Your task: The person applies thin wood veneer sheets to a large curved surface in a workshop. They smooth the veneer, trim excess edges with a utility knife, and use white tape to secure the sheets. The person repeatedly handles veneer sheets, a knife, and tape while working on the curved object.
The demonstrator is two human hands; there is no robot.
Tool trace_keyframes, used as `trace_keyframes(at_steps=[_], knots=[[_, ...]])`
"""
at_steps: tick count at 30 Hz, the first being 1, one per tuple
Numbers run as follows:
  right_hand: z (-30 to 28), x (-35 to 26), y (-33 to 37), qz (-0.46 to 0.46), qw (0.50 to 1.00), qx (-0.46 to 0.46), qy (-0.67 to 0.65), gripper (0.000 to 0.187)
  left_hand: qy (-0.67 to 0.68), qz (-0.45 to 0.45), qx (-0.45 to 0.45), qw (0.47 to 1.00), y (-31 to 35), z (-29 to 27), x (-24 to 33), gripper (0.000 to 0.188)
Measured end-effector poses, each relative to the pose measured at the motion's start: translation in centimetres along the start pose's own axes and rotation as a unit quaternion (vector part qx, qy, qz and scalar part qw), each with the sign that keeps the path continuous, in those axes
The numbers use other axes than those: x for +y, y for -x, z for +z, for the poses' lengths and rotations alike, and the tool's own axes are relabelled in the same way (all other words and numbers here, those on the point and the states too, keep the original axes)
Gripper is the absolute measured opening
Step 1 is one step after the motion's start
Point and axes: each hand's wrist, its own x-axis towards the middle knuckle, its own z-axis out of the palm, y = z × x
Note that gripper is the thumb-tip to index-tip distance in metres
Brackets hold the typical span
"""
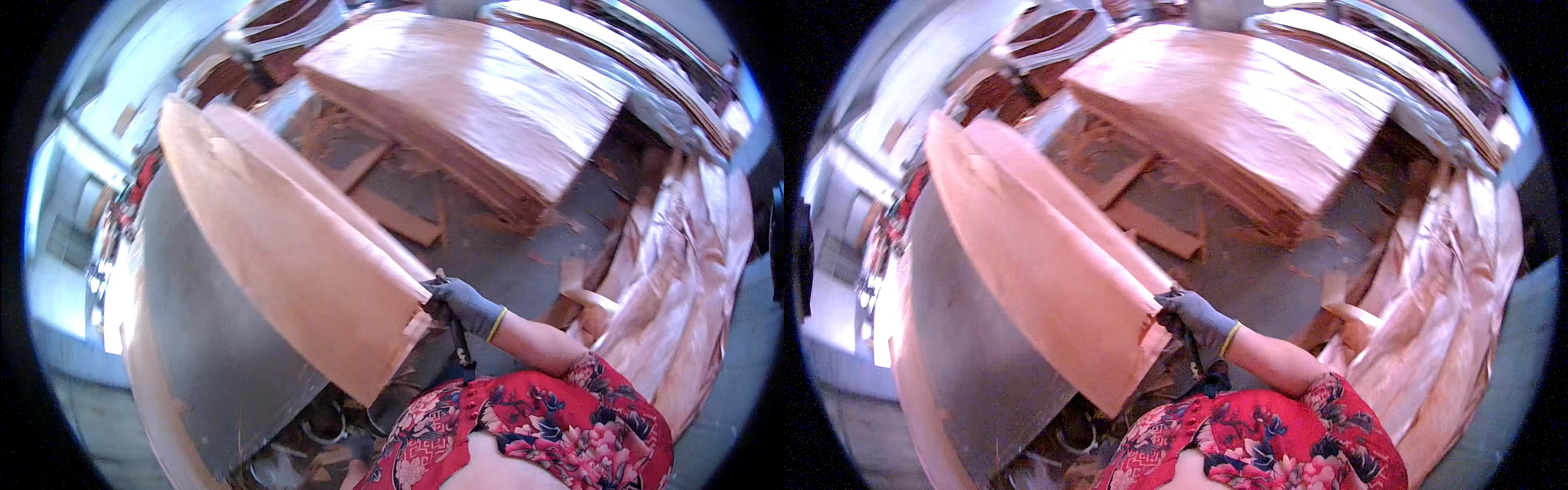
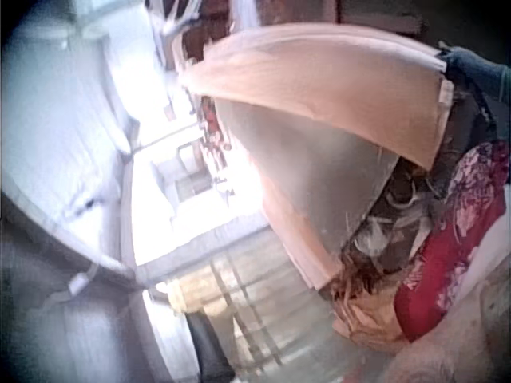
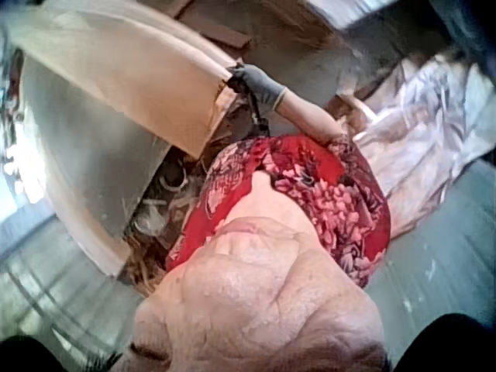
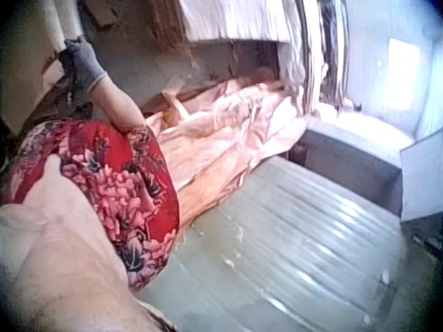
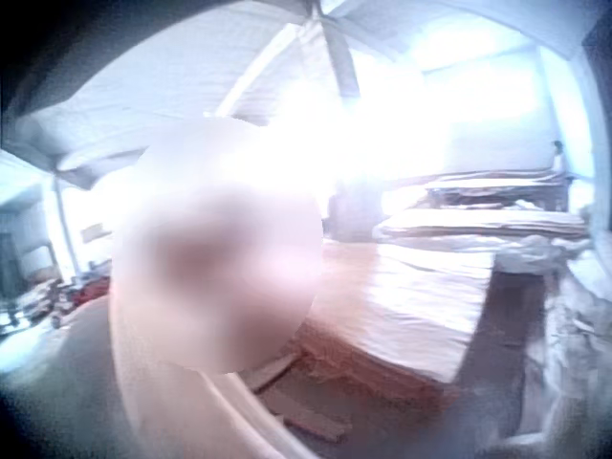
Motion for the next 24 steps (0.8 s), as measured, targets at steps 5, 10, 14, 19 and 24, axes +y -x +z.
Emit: trace_keyframes(at_steps=[5, 10, 14, 19, 24], knots=[[-8.2, -8.7, 1.3, 0.023, 0.998, -0.037, -0.055, 0.015, -0.052, 0.011, -0.177, 0.983, 1.0, 11.5, 7.9, 0.06], [-19.3, -15.4, 0.6, 0.051, 0.989, -0.093, -0.105, 0.019, -0.035, 0.059, -0.23, 0.971, 4.0, 21.1, 16.0, 0.062], [-29.2, -22.8, 0.1, 0.015, 0.997, -0.047, -0.056, 0.025, 0.094, 0.142, -0.208, 0.963, 9.2, 28.7, 23.6, 0.064], [-39.0, -32.4, 1.7, 0.011, 0.997, -0.001, -0.071, 0.017, 0.354, 0.325, -0.194, 0.855, 15.7, 38.4, 35.3, 0.066], [-48.3, -39.8, 0.4, -0.019, 0.996, 0.015, -0.081, 0.013, 0.58, 0.277, -0.006, 0.766, 17.0, 43.8, 40.3, 0.074]])
